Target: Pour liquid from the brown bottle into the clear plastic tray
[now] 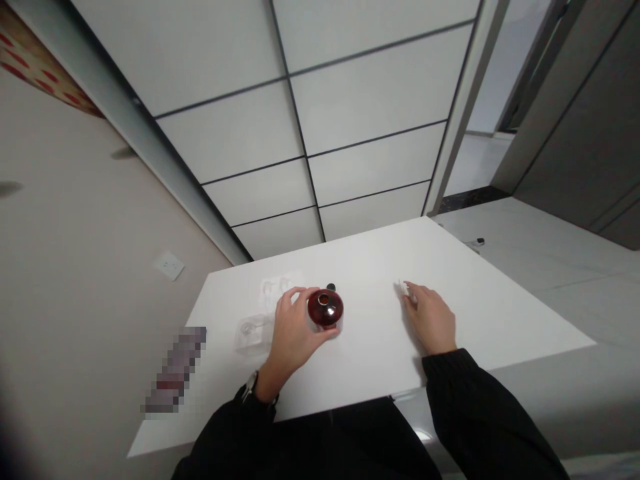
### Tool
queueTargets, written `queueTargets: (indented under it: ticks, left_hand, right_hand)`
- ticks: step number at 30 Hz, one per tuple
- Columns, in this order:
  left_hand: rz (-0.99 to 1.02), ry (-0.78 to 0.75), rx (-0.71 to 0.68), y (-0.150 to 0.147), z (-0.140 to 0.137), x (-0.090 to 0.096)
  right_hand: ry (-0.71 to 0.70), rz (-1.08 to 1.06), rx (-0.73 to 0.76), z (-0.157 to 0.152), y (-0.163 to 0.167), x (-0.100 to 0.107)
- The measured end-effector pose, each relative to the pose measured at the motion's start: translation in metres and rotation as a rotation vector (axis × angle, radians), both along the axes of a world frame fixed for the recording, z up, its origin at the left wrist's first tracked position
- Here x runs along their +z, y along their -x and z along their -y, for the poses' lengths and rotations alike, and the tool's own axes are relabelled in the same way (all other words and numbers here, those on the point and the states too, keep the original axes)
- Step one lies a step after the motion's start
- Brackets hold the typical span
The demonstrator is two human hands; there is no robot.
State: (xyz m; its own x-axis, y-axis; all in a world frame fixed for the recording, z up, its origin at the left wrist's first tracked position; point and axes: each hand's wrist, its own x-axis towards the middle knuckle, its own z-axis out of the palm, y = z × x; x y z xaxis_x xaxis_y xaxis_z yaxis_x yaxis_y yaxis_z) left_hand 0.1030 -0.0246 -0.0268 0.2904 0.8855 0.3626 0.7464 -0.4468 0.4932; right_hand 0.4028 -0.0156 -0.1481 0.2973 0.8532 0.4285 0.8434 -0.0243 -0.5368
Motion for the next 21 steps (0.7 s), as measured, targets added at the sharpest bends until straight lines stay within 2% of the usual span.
queueTargets:
  ticks: [7, 10, 13, 15, 18, 21]
  left_hand:
    - [-0.039, -0.005, 0.036, 0.007, -0.007, -0.007]
    - [-0.061, -0.020, -0.004, 0.016, 0.000, -0.007]
    - [-0.032, -0.105, -0.026, 0.038, 0.016, -0.006]
    - [0.031, -0.201, 0.036, 0.061, 0.030, -0.007]
    - [0.149, -0.338, 0.233, 0.103, 0.050, -0.018]
    - [0.275, -0.292, 0.436, 0.141, 0.063, -0.044]
  right_hand:
    - [-0.052, 0.033, 0.098, 0.000, -0.001, -0.005]
    - [-0.066, 0.057, 0.122, -0.004, -0.007, -0.005]
    - [-0.073, 0.090, 0.158, -0.006, -0.010, 0.000]
    - [-0.106, 0.111, 0.180, -0.002, -0.001, 0.007]
    - [-0.227, 0.109, 0.202, 0.015, 0.029, 0.021]
    - [-0.303, 0.076, 0.229, 0.037, 0.059, 0.030]
